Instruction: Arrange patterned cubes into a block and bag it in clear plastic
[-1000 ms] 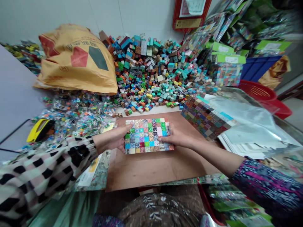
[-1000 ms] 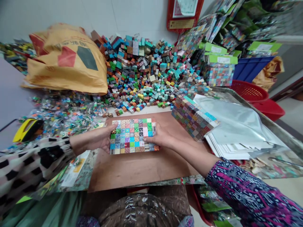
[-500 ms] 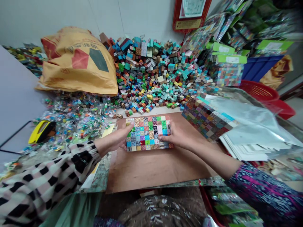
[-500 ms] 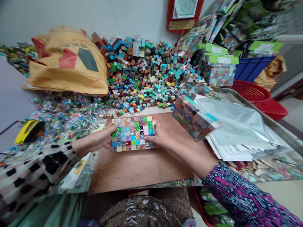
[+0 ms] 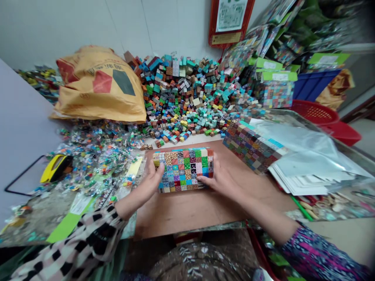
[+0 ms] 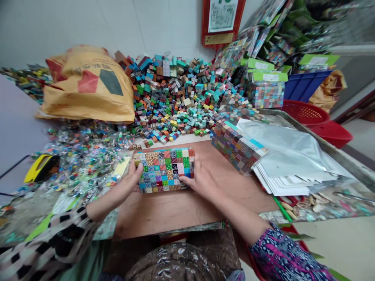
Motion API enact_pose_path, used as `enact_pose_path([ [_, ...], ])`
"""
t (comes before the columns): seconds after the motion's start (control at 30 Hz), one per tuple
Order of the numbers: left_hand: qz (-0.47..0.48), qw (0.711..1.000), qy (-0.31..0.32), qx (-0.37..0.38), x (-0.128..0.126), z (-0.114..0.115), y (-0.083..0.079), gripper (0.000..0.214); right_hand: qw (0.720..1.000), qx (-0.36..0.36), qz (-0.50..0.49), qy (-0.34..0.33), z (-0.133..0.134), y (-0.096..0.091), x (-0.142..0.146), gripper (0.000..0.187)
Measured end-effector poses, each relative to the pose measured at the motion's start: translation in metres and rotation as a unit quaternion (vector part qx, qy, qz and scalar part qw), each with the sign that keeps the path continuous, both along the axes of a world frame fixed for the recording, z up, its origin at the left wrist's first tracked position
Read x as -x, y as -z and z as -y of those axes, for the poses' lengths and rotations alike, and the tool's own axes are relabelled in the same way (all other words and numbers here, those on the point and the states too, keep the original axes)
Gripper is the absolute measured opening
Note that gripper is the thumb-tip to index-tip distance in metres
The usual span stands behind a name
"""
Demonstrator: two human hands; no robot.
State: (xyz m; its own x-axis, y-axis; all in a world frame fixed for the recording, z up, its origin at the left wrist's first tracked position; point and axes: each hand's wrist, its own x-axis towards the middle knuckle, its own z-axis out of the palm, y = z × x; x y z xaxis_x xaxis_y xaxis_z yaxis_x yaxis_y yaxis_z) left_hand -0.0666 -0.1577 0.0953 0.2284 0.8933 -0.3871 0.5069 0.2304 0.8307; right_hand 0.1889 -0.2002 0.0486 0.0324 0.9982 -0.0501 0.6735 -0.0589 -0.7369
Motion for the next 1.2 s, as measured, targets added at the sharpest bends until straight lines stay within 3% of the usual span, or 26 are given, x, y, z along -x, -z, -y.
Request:
enact_pose_path([
  [0.2,-0.075,0.987,-0.004,-0.143,0.004,0.023,0.015,0.089,0.999,-0.024,0.015,0.024,0.021,0.012,0.006,0.099],
  [0.37,-0.081,0.985,-0.004,-0.152,0.01,0.044,0.035,0.09,0.997,-0.054,0.037,0.048,0.035,0.029,0.011,0.098],
  [0.5,-0.081,0.983,-0.01,-0.163,0.017,0.056,0.055,0.091,0.995,-0.077,0.057,0.032,0.042,0.043,0.011,0.095],
  [0.73,-0.032,0.961,-0.039,-0.272,0.019,0.062,0.082,0.087,0.952,-0.291,0.078,0.049,0.044,0.083,0.011,0.09],
  [0.83,-0.03,0.961,-0.052,-0.27,0.02,0.064,0.086,0.083,0.941,-0.326,0.077,0.043,0.046,0.086,0.011,0.09],
  [0.93,-0.012,0.957,-0.04,-0.288,0.023,0.063,0.083,0.079,0.954,-0.291,0.073,0.023,0.052,0.076,0.004,0.091],
  [1.03,0.008,0.933,-0.013,-0.359,0.03,0.055,0.068,0.078,0.949,-0.294,0.108,0.036,0.059,0.051,-0.009,0.092],
  [1.13,-0.05,0.883,0.037,-0.465,0.036,0.038,0.036,0.081,0.907,-0.385,0.164,0.04,0.058,0.011,-0.015,0.087],
  [1.2,-0.13,0.844,0.109,-0.509,0.033,0.024,0.008,0.078,0.888,-0.413,0.204,-0.004,0.049,-0.019,-0.01,0.084],
])
